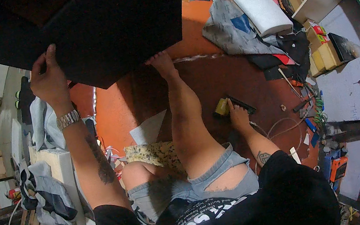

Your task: The person sits on a table and uses a staple gun to attach black fabric to a cushion block. They then stand, briefly inspect a slide sandal, and return to the table to place the cushion into a grey fabric cover.

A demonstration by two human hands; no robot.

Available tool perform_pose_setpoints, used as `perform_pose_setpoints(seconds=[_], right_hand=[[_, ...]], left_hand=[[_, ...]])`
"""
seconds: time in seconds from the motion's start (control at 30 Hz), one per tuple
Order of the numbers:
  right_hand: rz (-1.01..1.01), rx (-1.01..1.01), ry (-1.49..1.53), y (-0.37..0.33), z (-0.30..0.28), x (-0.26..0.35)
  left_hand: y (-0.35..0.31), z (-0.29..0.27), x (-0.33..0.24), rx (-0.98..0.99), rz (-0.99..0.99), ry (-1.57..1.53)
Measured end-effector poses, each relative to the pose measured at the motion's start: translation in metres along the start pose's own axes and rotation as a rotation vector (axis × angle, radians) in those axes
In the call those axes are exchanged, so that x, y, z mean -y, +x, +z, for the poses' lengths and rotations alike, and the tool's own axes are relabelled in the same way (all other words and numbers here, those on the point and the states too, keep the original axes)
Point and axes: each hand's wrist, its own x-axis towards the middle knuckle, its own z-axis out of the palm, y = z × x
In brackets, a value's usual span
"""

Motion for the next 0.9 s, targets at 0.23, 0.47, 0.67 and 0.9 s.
perform_pose_setpoints(seconds=[0.23,0.47,0.67,0.9], right_hand=[[0.075,0.21,0.225,0.012,-0.038,0.006],[-0.219,-0.158,0.75,0.031,-0.186,0.044],[-0.548,-0.562,0.43,0.01,-0.371,0.13],[-0.855,-0.781,0.136,0.003,-0.464,0.231]], left_hand=[[0.005,0.001,0.003,-0.057,-0.109,0.175],[0.012,-0.007,0.0,-0.111,-0.084,0.097],[0.015,-0.017,0.004,0.01,-0.028,-0.095],[0.015,-0.011,0.012,-0.059,0.062,-0.106]])
